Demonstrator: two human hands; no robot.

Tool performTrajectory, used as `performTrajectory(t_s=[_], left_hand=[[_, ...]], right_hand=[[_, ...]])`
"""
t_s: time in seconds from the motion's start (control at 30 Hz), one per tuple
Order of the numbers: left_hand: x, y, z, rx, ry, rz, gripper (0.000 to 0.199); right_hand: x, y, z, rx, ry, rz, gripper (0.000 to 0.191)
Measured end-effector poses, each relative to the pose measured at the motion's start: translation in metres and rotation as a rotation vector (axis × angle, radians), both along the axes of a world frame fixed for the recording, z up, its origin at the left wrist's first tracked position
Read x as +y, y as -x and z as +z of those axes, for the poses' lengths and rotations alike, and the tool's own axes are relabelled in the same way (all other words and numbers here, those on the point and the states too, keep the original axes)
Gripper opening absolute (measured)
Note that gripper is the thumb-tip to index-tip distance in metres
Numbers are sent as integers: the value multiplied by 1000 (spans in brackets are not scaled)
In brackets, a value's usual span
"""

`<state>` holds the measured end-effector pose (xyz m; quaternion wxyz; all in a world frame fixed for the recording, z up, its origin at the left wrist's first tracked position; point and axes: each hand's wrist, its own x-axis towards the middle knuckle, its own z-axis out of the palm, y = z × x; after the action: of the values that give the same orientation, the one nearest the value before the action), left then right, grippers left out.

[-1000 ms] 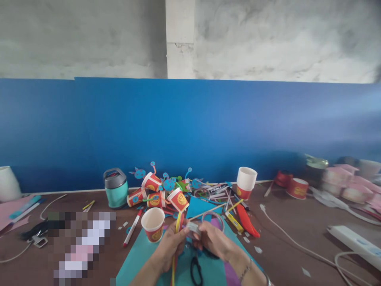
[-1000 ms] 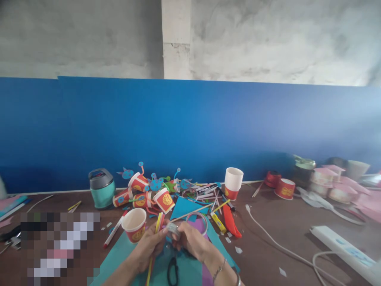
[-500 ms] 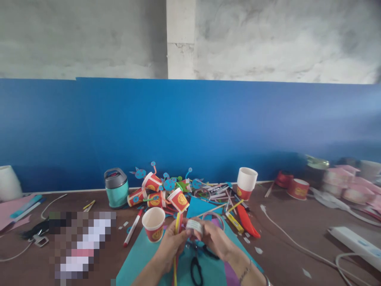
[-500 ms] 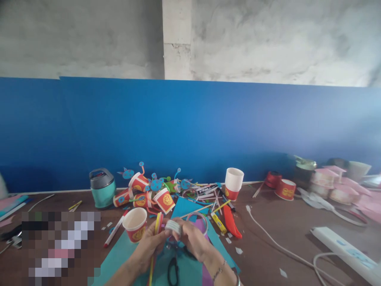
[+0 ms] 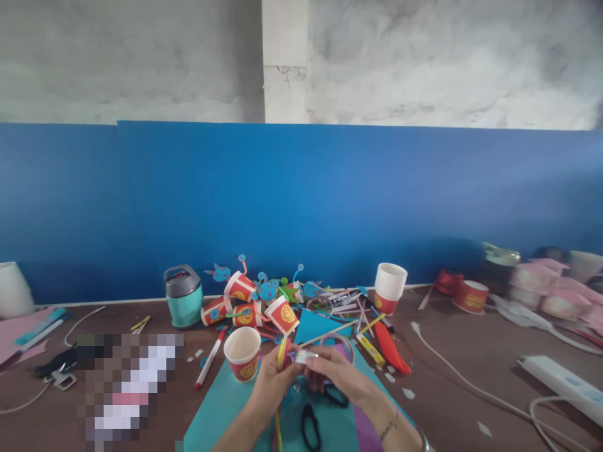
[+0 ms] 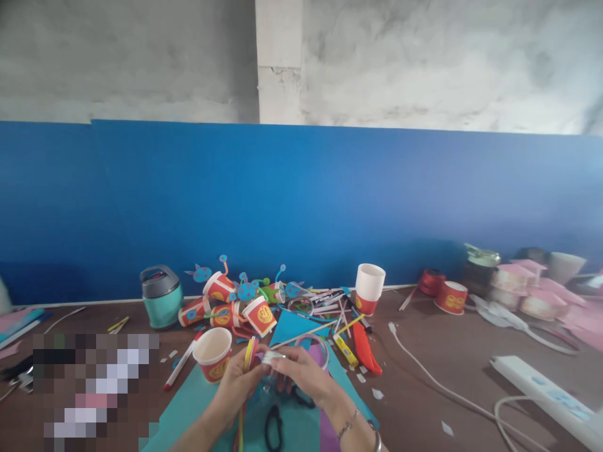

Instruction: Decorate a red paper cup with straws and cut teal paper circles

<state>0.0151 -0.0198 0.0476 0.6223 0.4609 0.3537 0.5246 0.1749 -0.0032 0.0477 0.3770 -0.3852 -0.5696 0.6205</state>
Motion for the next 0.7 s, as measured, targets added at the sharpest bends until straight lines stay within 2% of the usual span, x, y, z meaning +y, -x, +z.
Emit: performTrajectory(t_s=[0.2, 0.33, 0.47, 0.57, 0.7], left_hand=[[3, 0, -8, -41, 17, -49, 49], [6, 0, -12, -56, 10, -74, 50], [6, -2, -13, 22, -79, -63, 50], [6, -2, -17, 24, -78, -36, 51], [6, -1, -24, -11, 25, -39, 59]], right_hand=[[-4, -5, 0, 153, 60, 104, 33], [-2, -4, 2, 62, 19, 46, 45], [2, -3, 3, -66, -36, -8, 54], [-1, -3, 6, -47, -11, -17, 54], [-5, -6, 9, 46, 85, -25, 42]])
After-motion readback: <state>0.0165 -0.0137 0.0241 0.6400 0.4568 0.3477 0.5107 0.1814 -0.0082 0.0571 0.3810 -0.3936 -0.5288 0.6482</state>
